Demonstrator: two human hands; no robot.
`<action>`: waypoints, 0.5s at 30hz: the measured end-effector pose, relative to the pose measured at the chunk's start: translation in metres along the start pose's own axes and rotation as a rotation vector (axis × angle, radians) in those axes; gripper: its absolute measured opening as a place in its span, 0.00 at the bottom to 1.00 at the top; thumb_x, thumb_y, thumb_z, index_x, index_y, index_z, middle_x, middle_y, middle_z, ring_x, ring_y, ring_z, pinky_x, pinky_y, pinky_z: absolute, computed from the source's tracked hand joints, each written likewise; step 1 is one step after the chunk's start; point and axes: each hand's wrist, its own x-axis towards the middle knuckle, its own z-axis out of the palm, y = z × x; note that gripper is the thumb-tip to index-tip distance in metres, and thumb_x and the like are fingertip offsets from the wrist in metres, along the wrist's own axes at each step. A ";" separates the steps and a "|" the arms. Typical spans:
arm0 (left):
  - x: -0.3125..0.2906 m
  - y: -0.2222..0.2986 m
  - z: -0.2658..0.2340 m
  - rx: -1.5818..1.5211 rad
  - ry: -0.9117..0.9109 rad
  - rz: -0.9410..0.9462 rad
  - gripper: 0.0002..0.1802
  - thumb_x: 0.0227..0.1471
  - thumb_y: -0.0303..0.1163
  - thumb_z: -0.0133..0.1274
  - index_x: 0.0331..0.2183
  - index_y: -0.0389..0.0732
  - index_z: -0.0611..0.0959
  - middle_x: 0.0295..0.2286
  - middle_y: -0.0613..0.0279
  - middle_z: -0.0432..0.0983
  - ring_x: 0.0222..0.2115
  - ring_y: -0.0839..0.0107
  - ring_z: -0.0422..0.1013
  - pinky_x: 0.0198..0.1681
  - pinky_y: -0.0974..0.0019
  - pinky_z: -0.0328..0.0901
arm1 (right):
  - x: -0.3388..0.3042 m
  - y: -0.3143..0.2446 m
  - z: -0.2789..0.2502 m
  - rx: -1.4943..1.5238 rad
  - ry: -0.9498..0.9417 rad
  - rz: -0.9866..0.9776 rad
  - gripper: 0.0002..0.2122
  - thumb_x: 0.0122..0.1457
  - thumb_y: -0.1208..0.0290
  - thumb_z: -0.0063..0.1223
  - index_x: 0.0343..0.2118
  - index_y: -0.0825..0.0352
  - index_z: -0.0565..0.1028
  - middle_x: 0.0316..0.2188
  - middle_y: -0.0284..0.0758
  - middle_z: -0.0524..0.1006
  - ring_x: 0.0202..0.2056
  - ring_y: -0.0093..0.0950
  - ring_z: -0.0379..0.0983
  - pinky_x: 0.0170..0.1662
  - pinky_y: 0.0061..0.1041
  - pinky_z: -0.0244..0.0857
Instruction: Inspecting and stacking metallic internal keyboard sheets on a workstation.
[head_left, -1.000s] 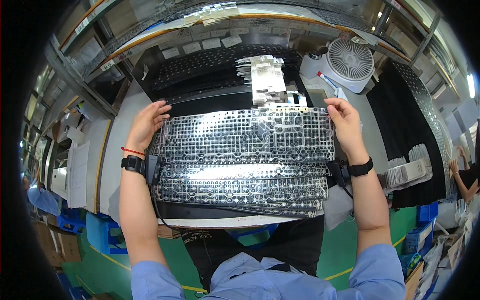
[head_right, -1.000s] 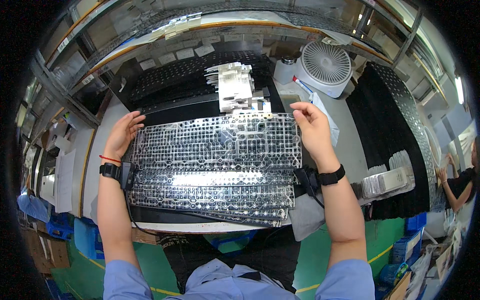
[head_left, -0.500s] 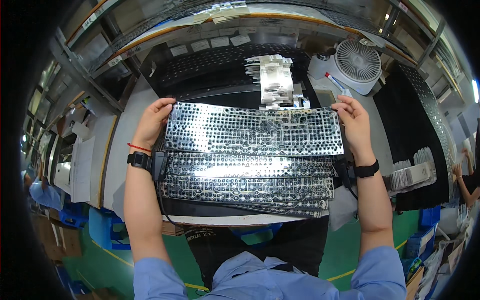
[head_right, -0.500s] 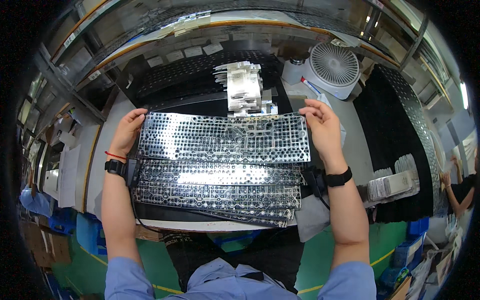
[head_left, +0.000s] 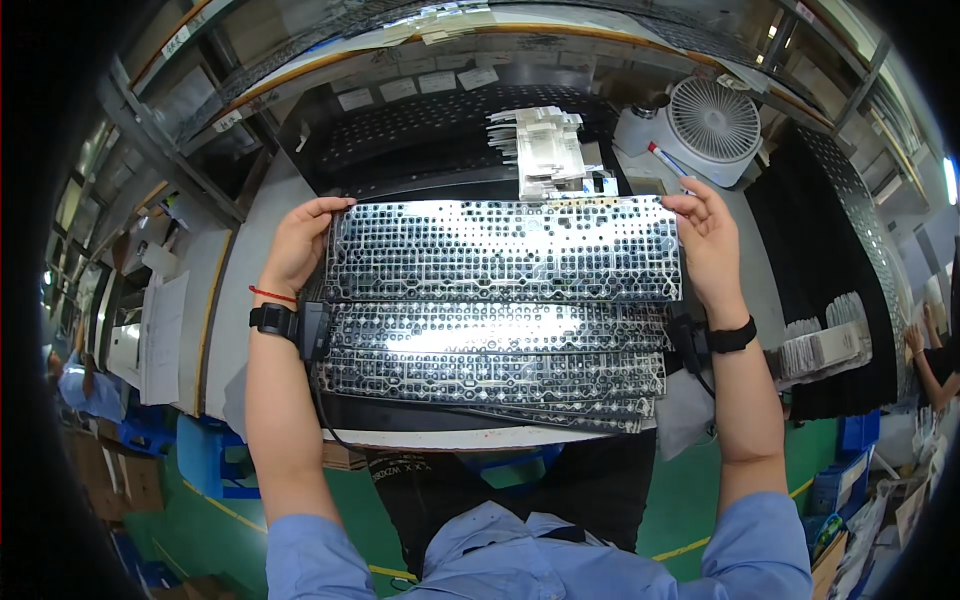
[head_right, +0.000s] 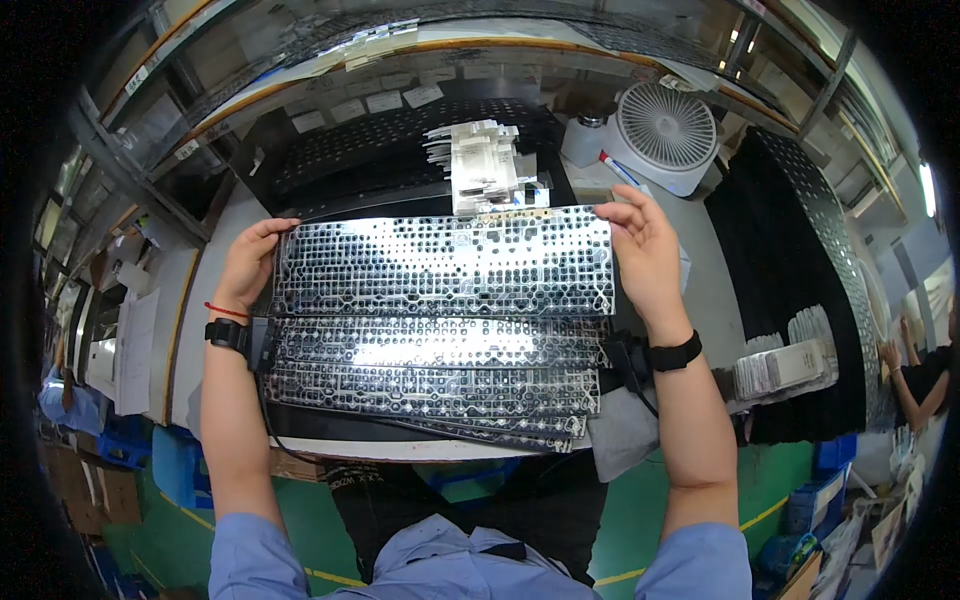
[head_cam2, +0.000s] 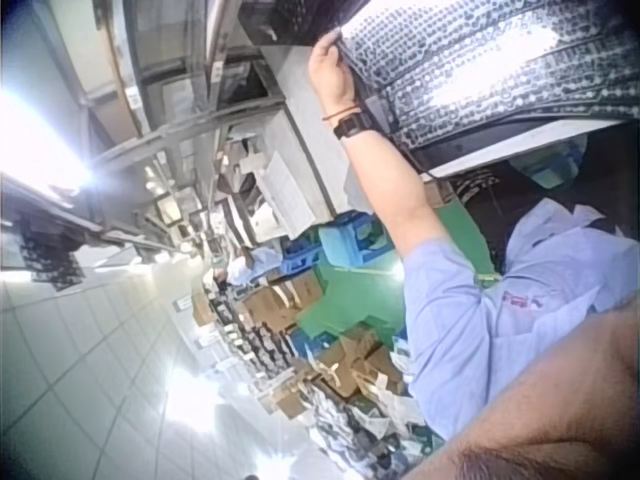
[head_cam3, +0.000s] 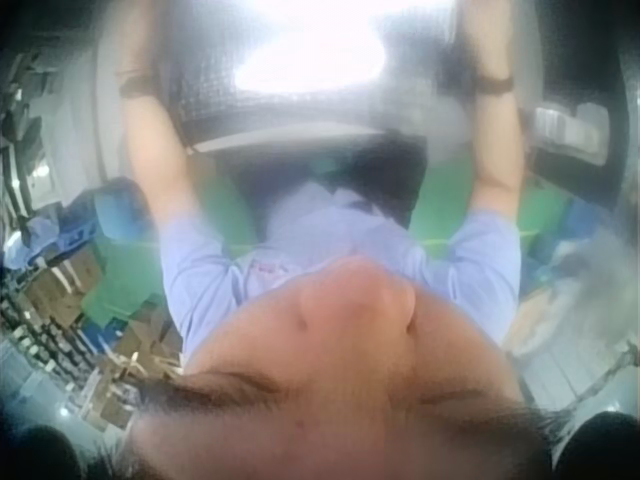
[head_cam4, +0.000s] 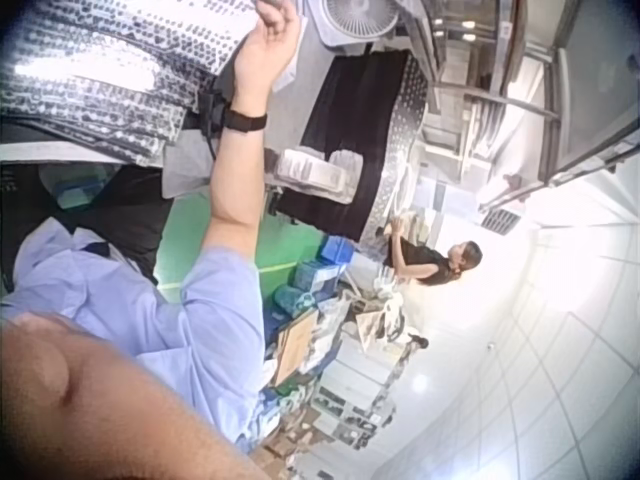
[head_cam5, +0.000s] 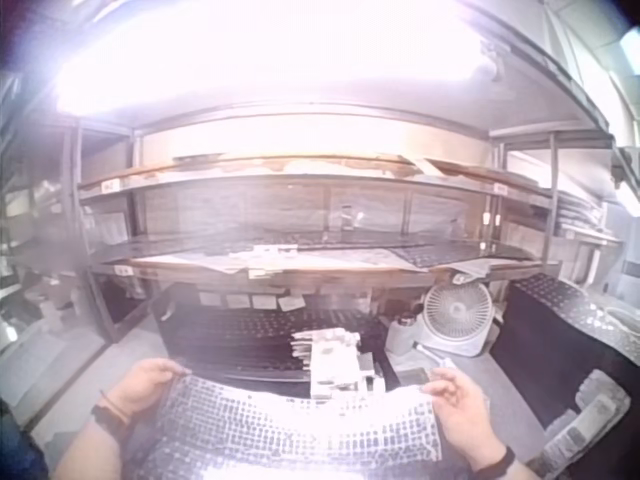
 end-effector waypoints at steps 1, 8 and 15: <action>0.000 0.000 0.001 -0.015 -0.011 0.003 0.17 0.61 0.21 0.38 0.49 0.30 0.77 0.45 0.55 0.76 0.42 0.72 0.74 0.50 0.69 0.68 | 0.000 0.000 -0.001 -0.002 0.009 -0.017 0.21 0.58 0.90 0.41 0.56 0.74 0.63 0.42 0.39 0.76 0.44 0.23 0.73 0.50 0.20 0.66; -0.007 0.006 0.013 0.064 -0.018 0.012 0.16 0.57 0.19 0.46 0.47 0.31 0.79 0.44 0.56 0.77 0.41 0.72 0.75 0.48 0.69 0.70 | -0.001 -0.004 0.003 0.029 0.036 -0.074 0.22 0.59 0.90 0.41 0.57 0.74 0.62 0.42 0.39 0.76 0.44 0.22 0.73 0.49 0.20 0.66; -0.002 -0.001 0.002 0.085 -0.016 0.061 0.11 0.57 0.25 0.53 0.42 0.34 0.83 0.37 0.60 0.81 0.36 0.75 0.76 0.42 0.73 0.70 | -0.002 -0.007 0.003 0.136 0.007 -0.060 0.22 0.59 0.89 0.45 0.58 0.74 0.62 0.43 0.39 0.76 0.44 0.23 0.73 0.50 0.20 0.67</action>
